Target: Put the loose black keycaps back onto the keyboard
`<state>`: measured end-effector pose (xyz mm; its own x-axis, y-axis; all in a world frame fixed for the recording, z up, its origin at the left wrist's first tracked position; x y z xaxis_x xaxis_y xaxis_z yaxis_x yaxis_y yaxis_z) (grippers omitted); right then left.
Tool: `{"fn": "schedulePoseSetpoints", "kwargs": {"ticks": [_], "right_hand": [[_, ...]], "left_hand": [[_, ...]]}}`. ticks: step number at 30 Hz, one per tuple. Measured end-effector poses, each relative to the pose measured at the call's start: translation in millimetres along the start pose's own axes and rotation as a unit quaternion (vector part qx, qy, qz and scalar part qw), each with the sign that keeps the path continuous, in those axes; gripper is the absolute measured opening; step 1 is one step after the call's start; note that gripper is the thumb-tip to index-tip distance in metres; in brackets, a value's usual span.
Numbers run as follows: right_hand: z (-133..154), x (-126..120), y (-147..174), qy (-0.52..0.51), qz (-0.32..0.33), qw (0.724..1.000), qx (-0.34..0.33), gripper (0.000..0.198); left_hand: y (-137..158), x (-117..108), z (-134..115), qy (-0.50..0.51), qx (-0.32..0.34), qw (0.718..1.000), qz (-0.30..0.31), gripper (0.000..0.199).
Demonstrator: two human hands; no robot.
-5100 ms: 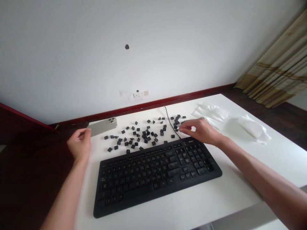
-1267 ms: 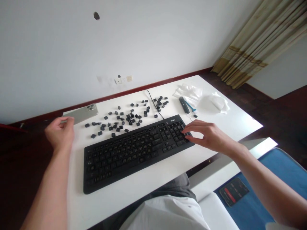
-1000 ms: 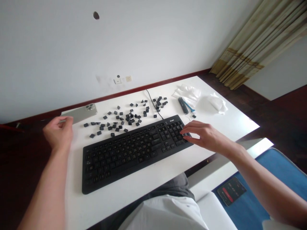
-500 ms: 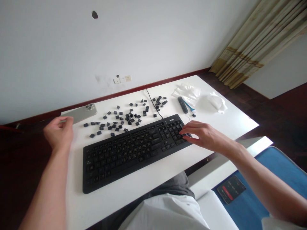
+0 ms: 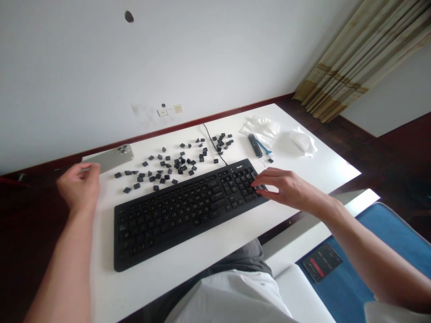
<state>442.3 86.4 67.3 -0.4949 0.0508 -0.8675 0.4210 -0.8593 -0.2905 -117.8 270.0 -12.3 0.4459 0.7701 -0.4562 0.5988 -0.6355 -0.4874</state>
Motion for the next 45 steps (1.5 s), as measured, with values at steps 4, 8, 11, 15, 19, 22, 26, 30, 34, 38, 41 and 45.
{"fn": "schedulePoseSetpoints", "kwargs": {"ticks": [4, 8, 11, 15, 19, 22, 26, 30, 34, 38, 41, 45], "right_hand": [[-1, -2, 1, -0.001, -0.014, 1.000, 0.017, 0.022], [-3, -1, 0, -0.009, -0.001, 1.000, 0.020, 0.020], [-4, 0, -1, -0.013, 0.009, 1.000, 0.009, 0.017], [-4, -1, -4, -0.016, 0.027, 0.999, -0.010, 0.017], [1, -3, -7, -0.025, 0.041, 0.999, -0.024, 0.022], [7, -4, -7, -0.002, 0.050, 0.998, -0.030, 0.027], [14, -2, -4, 0.059, 0.059, 0.995, -0.046, 0.031], [21, 3, 1, 0.117, 0.069, 0.988, -0.073, 0.029], [19, 4, 4, 0.114, 0.056, 0.989, -0.074, 0.029], [3, -2, 1, 0.025, 0.018, 0.998, -0.056, 0.023], [-13, -6, -12, 0.004, -0.086, 0.996, -0.020, 0.017], [-25, -7, -51, 0.013, -0.204, 0.978, 0.034, 0.015]], "left_hand": [[2, -1, -6, -0.003, -0.005, 1.000, 0.005, 0.037], [4, -5, -15, -0.010, -0.007, 1.000, 0.009, 0.039], [4, -5, -15, -0.016, -0.008, 1.000, 0.009, 0.039], [1, -3, -7, -0.019, 0.002, 1.000, 0.013, 0.043], [0, -3, -2, -0.020, 0.011, 1.000, 0.015, 0.045], [1, -3, -3, -0.027, 0.018, 0.999, 0.014, 0.044], [2, -3, -3, -0.025, 0.006, 1.000, 0.010, 0.045], [3, -5, -6, -0.017, 0.003, 1.000, 0.003, 0.045], [6, -8, -13, -0.025, 0.003, 1.000, 0.006, 0.042], [7, -8, -15, -0.025, 0.003, 1.000, 0.013, 0.042], [5, -5, -10, -0.026, 0.010, 0.999, 0.017, 0.042], [2, -3, -3, -0.012, 0.011, 1.000, 0.019, 0.041]]}}
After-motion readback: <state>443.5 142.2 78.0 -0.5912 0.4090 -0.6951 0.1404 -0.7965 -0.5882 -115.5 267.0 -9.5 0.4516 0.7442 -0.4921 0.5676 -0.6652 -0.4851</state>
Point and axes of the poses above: each hand's wrist, its own y-axis away from the middle knuckle, its own x-axis out of the palm, z = x × y, the point moved 1 cm from there along -y, towards the middle knuckle, and after that the axes turned 10 degrees about -z, right-handed, at the moved point
